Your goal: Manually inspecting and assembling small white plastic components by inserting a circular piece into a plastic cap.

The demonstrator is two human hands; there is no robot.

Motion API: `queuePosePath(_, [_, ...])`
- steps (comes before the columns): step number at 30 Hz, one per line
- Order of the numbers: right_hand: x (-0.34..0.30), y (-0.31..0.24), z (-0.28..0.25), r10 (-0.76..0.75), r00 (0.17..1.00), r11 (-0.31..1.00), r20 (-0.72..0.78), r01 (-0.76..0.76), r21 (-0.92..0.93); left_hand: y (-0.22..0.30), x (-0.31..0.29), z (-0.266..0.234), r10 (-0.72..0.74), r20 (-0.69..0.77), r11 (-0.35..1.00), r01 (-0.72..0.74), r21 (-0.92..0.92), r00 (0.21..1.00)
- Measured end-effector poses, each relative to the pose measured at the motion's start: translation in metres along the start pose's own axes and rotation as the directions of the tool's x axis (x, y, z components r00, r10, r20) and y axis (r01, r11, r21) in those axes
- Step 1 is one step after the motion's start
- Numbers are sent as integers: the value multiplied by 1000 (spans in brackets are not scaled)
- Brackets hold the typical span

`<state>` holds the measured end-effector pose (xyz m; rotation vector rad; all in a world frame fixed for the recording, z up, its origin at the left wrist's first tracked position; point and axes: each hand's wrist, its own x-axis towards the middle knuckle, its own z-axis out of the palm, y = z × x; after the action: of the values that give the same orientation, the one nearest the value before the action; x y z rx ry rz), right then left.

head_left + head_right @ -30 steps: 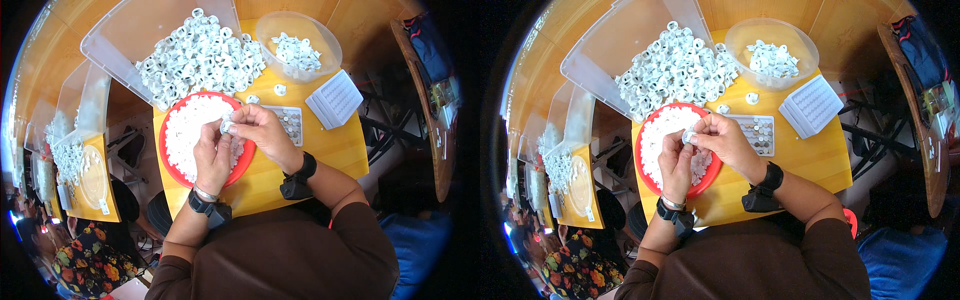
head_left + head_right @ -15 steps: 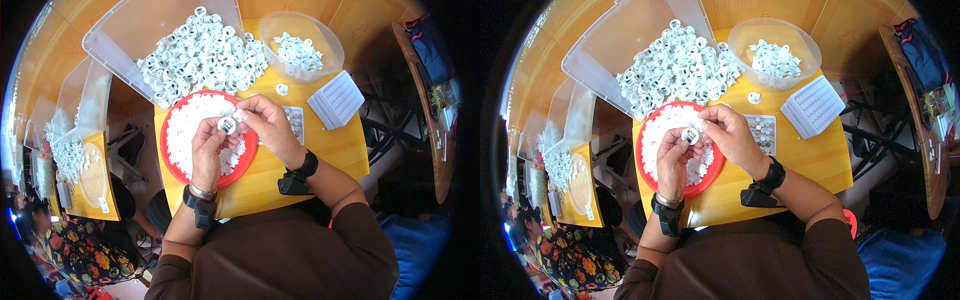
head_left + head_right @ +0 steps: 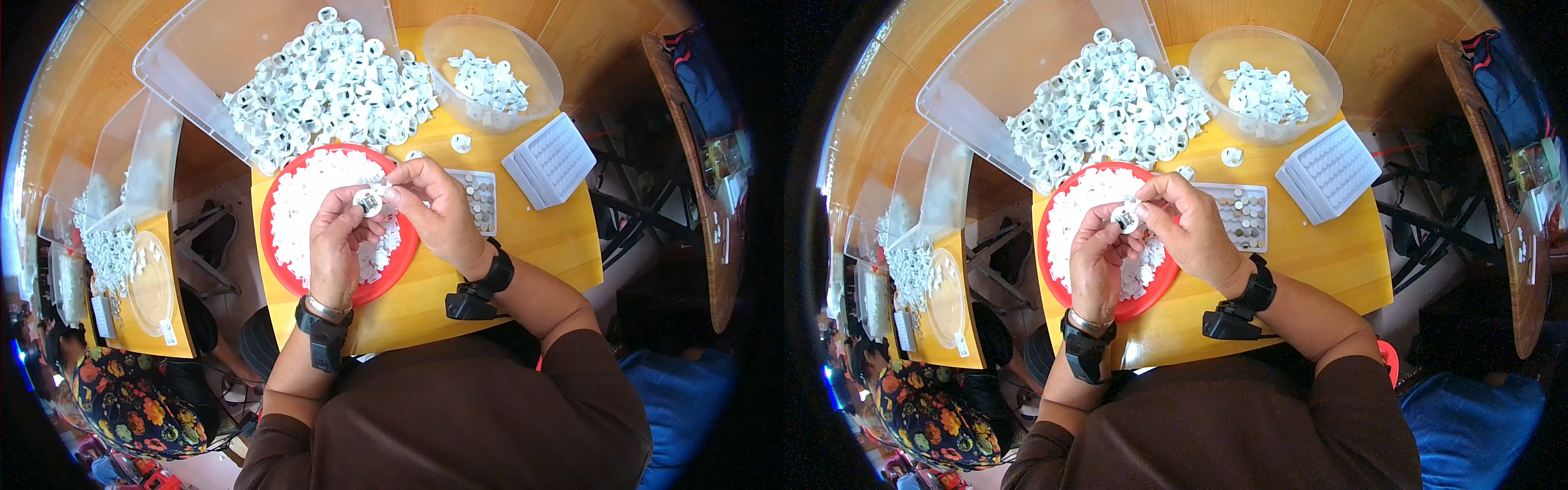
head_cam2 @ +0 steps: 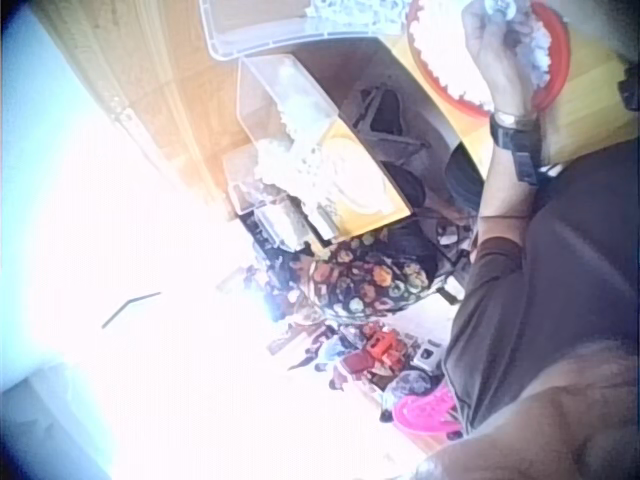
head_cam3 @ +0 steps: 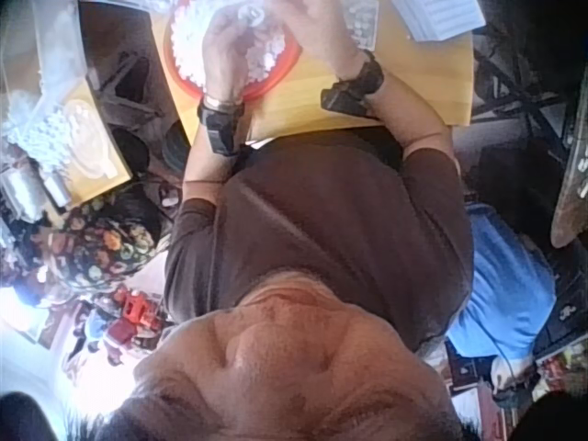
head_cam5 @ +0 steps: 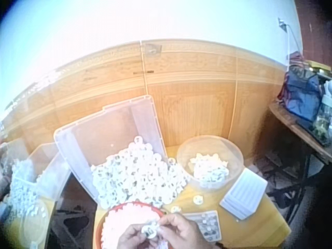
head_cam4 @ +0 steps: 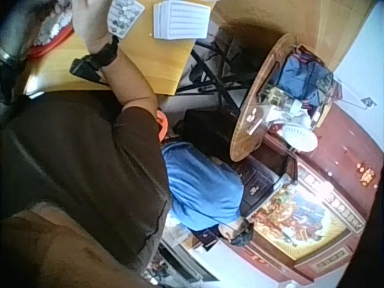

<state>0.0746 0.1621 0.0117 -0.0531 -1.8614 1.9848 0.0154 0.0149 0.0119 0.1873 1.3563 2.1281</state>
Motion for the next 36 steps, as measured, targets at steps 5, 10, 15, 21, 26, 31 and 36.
queuePosePath(5, [1, 0, 2, -193, 980, 947, 49, 199, -253, 0, -1, 0, -15, 11, 1000, 15, -13, 1000])
queuePosePath(10, [2, 5, 1, -253, 966, 921, 55, 258, -292, -2, 0, -6, -40, 68, 995, 46, -88, 997])
queuePosePath(15, [2, 1, 0, -231, 972, 933, 44, 234, -274, -5, 1, -7, -37, 139, 983, 61, -174, 990])
queuePosePath(21, [3, 1, -1, -199, 979, 955, 34, 202, -216, -4, 1, -7, -56, 110, 980, 75, -183, 992])
queuePosePath(26, [2, 0, -1, -201, 978, 943, 47, 207, -261, -4, 2, -9, -46, 126, 973, 73, -217, 991])
queuePosePath(31, [1, -1, 0, -194, 980, 941, 38, 197, -275, -1, 0, -4, -43, 103, 977, 64, -203, 994])
queuePosePath(36, [2, 0, 2, -188, 982, 946, 33, 189, -265, 0, 1, -7, -37, 120, 978, 60, -198, 992])
